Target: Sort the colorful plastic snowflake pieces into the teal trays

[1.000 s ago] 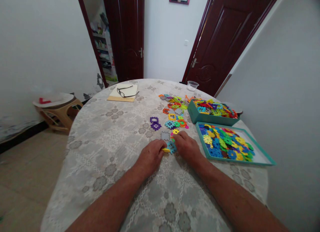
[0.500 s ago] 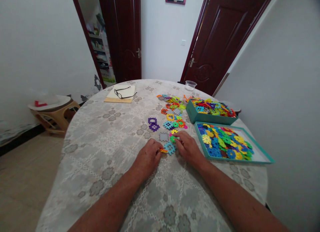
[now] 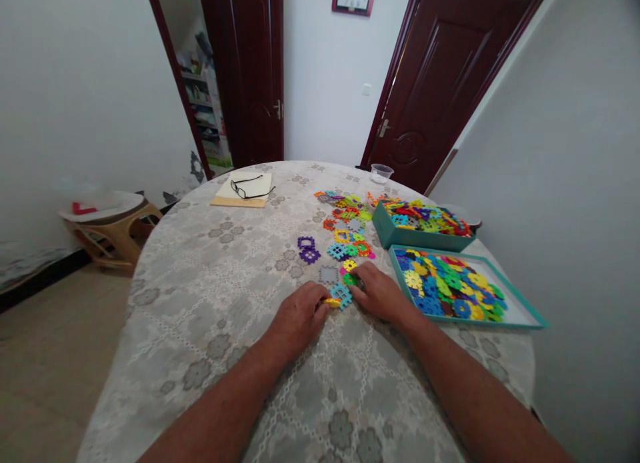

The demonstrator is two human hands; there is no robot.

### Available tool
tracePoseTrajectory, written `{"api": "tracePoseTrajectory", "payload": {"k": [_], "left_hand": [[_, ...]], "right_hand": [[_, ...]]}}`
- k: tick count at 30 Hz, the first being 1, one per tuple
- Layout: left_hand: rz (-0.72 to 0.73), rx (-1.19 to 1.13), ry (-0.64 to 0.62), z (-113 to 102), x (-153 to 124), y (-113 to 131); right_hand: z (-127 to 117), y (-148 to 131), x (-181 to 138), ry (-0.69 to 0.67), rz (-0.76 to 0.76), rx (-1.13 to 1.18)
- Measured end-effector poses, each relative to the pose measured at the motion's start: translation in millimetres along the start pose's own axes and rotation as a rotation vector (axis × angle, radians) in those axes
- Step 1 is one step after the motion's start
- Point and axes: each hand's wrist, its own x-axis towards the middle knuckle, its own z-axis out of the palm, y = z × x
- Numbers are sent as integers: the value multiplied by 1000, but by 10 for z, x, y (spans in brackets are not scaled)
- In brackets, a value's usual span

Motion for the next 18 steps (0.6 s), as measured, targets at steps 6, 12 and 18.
{"api": "tracePoseTrajectory", "payload": {"k": [6,12,18], "left_hand": [[-5,14,-9,12,-1,-12],[-6,-12,-12,25,-9,-33],[-9,-72,23,18,-13,-47]], "right_hand": [[4,21,19,46,46,-131],[-56,-52,-84,183,-90,108],[-27,-372,-183,23,-273,235]]}}
